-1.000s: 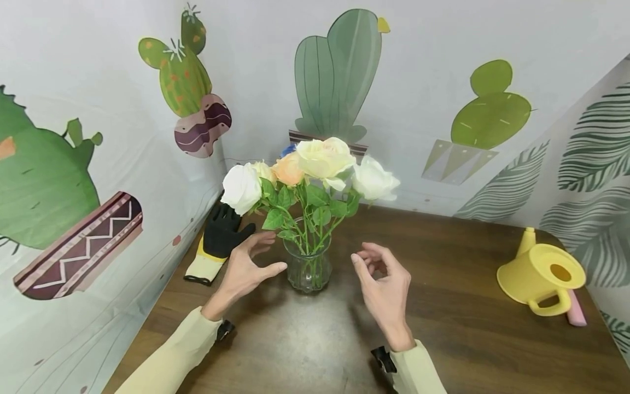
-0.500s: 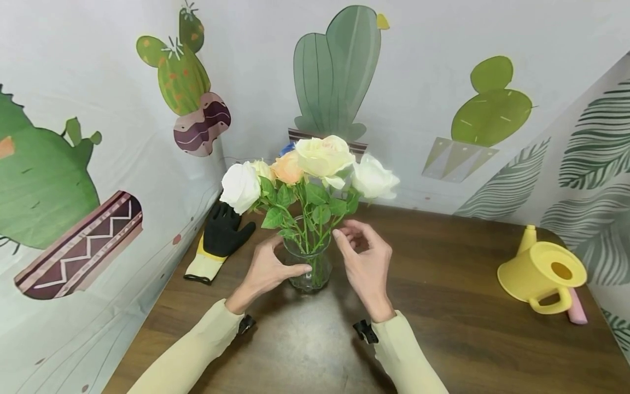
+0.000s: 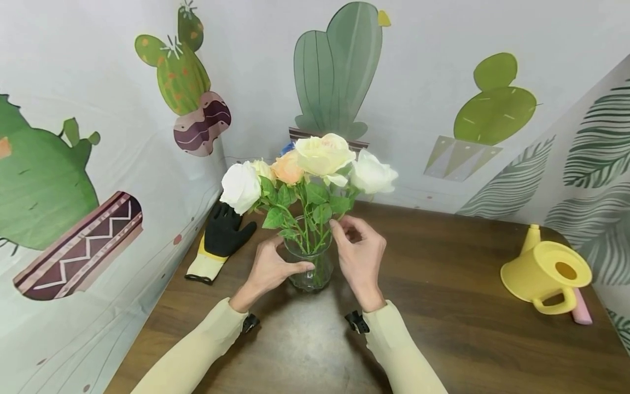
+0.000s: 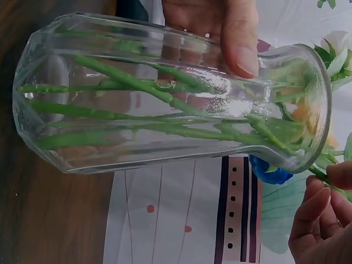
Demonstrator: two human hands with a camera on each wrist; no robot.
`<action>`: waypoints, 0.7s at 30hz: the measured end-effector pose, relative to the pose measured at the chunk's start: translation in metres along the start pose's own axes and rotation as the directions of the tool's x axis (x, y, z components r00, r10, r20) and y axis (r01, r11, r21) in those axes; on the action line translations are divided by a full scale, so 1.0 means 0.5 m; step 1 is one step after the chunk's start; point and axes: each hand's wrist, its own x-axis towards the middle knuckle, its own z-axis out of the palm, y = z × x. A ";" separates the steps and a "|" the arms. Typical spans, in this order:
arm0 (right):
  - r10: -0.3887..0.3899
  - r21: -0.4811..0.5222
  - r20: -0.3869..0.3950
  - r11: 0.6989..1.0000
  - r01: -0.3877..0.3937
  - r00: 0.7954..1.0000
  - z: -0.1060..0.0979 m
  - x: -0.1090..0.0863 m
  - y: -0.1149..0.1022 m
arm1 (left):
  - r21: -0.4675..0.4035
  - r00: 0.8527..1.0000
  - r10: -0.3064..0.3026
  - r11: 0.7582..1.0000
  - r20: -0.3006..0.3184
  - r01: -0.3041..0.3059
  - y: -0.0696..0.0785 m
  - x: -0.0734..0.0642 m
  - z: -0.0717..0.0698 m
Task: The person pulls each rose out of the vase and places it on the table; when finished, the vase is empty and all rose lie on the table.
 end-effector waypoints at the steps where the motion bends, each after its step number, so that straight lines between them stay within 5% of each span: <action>1: -0.001 -0.003 -0.004 1.000 0.001 1.000 0.001 0.000 -0.001 | -0.002 1.000 0.005 1.000 0.000 -0.005 0.000 0.000 0.000; 21: -0.069 0.131 -0.115 0.988 0.084 0.991 -0.014 0.015 -0.048 | 0.000 1.000 -0.012 1.000 -0.008 0.012 -0.001 -0.003 0.000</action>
